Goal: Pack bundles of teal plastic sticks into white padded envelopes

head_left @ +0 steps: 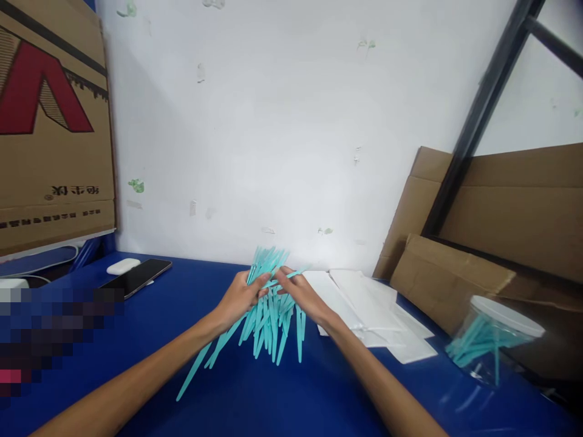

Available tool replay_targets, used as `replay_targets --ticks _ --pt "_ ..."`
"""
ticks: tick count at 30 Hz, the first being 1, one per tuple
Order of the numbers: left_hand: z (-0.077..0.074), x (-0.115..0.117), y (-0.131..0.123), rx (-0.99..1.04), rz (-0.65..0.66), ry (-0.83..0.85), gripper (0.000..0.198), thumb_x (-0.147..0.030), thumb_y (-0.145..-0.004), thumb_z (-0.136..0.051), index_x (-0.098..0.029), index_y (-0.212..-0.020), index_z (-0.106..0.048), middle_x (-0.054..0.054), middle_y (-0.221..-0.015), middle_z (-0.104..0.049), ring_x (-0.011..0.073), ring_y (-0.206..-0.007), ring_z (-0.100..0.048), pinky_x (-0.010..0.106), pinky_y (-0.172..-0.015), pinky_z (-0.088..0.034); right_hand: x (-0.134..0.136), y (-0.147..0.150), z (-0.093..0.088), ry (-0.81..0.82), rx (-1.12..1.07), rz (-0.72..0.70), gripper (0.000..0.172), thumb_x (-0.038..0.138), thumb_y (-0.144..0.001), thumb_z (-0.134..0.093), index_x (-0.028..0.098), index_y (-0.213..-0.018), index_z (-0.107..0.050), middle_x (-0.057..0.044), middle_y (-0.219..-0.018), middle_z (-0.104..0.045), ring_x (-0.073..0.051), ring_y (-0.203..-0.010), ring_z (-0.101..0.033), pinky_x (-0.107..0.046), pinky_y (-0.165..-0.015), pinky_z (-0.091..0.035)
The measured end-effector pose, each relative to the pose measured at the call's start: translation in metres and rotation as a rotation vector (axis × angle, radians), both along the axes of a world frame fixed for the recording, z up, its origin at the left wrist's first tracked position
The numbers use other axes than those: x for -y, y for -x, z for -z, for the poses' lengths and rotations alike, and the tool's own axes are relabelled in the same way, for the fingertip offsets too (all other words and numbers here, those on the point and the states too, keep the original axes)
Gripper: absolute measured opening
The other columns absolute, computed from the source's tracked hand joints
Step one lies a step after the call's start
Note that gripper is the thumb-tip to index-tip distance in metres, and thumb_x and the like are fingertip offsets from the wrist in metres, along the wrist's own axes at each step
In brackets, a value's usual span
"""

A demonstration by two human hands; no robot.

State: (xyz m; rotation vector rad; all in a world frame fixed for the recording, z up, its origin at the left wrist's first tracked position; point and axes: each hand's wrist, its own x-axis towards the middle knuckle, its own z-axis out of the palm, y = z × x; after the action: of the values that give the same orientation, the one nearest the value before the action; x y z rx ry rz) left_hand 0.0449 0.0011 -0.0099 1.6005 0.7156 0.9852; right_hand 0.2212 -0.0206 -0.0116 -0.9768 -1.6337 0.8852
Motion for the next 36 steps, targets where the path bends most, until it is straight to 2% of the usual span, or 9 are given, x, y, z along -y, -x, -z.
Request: replay_targets --ticks 4,9,12,19,21,23,26,30,36 --pt "0.001 0.007 -0.002 0.01 0.075 0.051 0.049 -0.065 -0.081 -0.053 -0.017 -0.069 -0.048 -0.005 -0.057 -0.043 0.0032 -0.041 -0.022 0.021 -0.041 -0.015 0.005 0.018 0.005 -0.056 0.006 0.103 0.049 0.065 -0.083 -0.053 0.019 -0.089 -0.068 -0.002 -0.076 -0.064 -0.021 -0.08 -0.059 -0.033 -0.075 -0.048" --pt "-0.005 0.011 0.003 0.029 0.179 0.07 0.052 -0.06 -0.088 -0.047 -0.017 -0.059 -0.049 -0.006 -0.046 -0.032 0.0045 -0.039 -0.019 0.024 -0.042 -0.014 0.014 0.021 -0.005 -0.02 -0.032 0.014 0.051 0.065 -0.083 -0.053 0.017 -0.087 -0.07 -0.002 -0.068 -0.064 -0.019 -0.073 -0.061 -0.033 -0.075 -0.049" --pt "-0.005 0.012 0.004 0.022 0.212 0.111 0.052 -0.059 -0.089 -0.045 -0.016 -0.061 -0.054 -0.007 -0.042 -0.027 0.0056 -0.039 -0.018 0.025 -0.043 -0.014 0.019 0.024 -0.011 0.005 -0.061 -0.036 0.054 0.066 -0.084 -0.049 0.017 -0.087 -0.07 -0.003 -0.065 -0.064 -0.019 -0.07 -0.062 -0.032 -0.072 -0.049" --pt "-0.003 0.014 0.008 0.079 0.278 0.298 0.04 -0.049 -0.088 -0.05 -0.015 -0.067 -0.055 -0.003 -0.056 -0.045 0.004 -0.042 -0.023 0.024 -0.045 -0.014 0.018 0.03 -0.002 0.003 -0.183 -0.062 0.046 0.061 -0.082 -0.058 0.017 -0.07 -0.063 0.001 -0.056 -0.056 -0.015 -0.056 -0.058 -0.03 -0.068 -0.048" --pt "-0.002 0.013 0.009 0.097 0.291 0.334 0.034 -0.042 -0.086 -0.05 -0.015 -0.067 -0.055 -0.003 -0.059 -0.047 0.0039 -0.042 -0.024 0.024 -0.044 -0.013 0.016 0.029 0.003 -0.002 -0.167 -0.02 0.045 0.058 -0.081 -0.062 0.017 -0.063 -0.059 0.002 -0.053 -0.053 -0.013 -0.053 -0.053 -0.028 -0.064 -0.045" --pt "0.0 0.011 0.009 0.116 0.31 0.333 0.029 -0.036 -0.084 -0.05 -0.014 -0.067 -0.054 -0.001 -0.062 -0.049 0.0038 -0.042 -0.025 0.023 -0.043 -0.012 0.014 0.027 0.007 -0.013 -0.143 0.095 0.044 0.055 -0.077 -0.068 0.017 -0.058 -0.055 0.004 -0.051 -0.048 -0.01 -0.051 -0.045 -0.025 -0.056 -0.04" --pt "0.003 0.009 0.007 0.167 0.33 0.331 0.017 -0.028 -0.08 -0.048 -0.015 -0.071 -0.053 0.0 -0.067 -0.053 0.0036 -0.042 -0.025 0.022 -0.042 -0.011 0.014 0.027 0.01 -0.031 -0.132 0.205 0.042 0.053 -0.073 -0.071 0.017 -0.058 -0.054 0.005 -0.051 -0.043 -0.009 -0.05 -0.038 -0.024 -0.05 -0.032" --pt "0.004 0.008 0.006 0.227 0.357 0.378 0.009 -0.021 -0.074 -0.047 -0.016 -0.079 -0.052 0.001 -0.066 -0.055 0.0041 -0.04 -0.026 0.021 -0.04 -0.01 0.018 0.03 0.005 -0.043 -0.123 0.111 0.037 0.053 -0.079 -0.066 0.016 -0.071 -0.066 0.003 -0.054 -0.051 -0.012 -0.053 -0.046 -0.025 -0.055 -0.038" --pt "0.002 0.01 0.009 0.227 0.321 0.43 0.014 -0.022 -0.071 -0.046 -0.015 -0.082 -0.052 0.002 -0.065 -0.056 0.0048 -0.04 -0.028 0.02 -0.041 -0.014 0.02 0.032 0.003 -0.022 -0.13 0.073 0.038 0.054 -0.081 -0.063 0.017 -0.072 -0.065 0.001 -0.054 -0.056 -0.015 -0.053 -0.053 -0.027 -0.058 -0.042"
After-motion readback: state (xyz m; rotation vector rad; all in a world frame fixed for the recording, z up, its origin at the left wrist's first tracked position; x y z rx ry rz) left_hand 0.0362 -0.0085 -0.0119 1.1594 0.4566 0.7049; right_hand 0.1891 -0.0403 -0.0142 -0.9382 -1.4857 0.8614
